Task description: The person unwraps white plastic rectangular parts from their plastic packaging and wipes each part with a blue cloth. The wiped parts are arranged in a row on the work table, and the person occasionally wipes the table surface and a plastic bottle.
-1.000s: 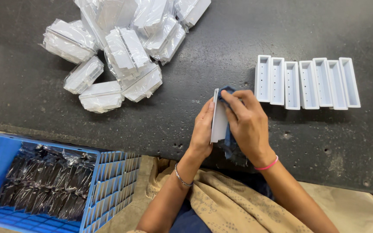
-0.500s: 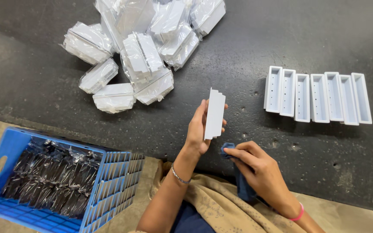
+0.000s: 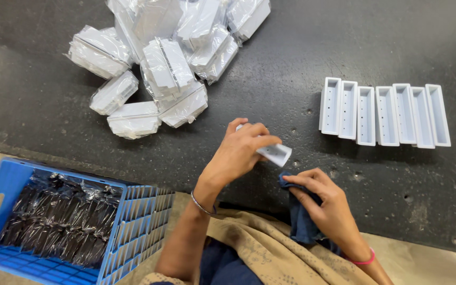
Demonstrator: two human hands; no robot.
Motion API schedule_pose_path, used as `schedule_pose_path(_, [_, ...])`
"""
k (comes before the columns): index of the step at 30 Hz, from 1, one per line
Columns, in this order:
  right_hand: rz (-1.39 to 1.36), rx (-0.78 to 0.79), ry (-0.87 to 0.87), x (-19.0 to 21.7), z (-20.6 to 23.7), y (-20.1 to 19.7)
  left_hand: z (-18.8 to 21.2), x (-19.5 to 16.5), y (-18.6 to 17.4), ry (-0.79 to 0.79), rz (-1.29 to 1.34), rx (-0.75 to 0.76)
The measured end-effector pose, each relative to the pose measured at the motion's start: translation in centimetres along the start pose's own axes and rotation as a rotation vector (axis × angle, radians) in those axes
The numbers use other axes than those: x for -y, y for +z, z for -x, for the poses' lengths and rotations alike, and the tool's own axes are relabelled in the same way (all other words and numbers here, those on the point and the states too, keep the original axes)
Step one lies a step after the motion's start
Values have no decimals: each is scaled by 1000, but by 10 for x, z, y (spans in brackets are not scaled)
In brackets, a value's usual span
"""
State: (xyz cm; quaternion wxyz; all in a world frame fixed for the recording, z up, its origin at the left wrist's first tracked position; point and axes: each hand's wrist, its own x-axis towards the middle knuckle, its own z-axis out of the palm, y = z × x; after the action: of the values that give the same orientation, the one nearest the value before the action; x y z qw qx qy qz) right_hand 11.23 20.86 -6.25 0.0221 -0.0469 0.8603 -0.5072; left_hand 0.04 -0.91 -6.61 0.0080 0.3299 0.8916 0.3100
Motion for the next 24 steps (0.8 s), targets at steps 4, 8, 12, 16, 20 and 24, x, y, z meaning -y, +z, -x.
schedule_pose_path(4, [-4, -66, 9, -2, -1, -8, 2, -3, 1, 139, -191, -26])
schedule_pose_path(8, [-26, -100, 25, -7, -3, -13, 16, 8, -4, 106, -90, -188])
schedule_pose_path(12, [-30, -103, 22, -11, -8, -15, 24, 15, 1, -384, 313, -469])
schedule_pose_path(16, [-29, -100, 26, -13, -10, -14, 17, 9, 18, -612, 353, -416])
schedule_pose_path(20, [-31, -111, 21, -11, -11, -13, 6, -5, 45, -478, 106, -376])
schedule_pose_path(24, [-18, -161, -21, -5, -16, -16, 4, 1, 59, -530, 243, -356])
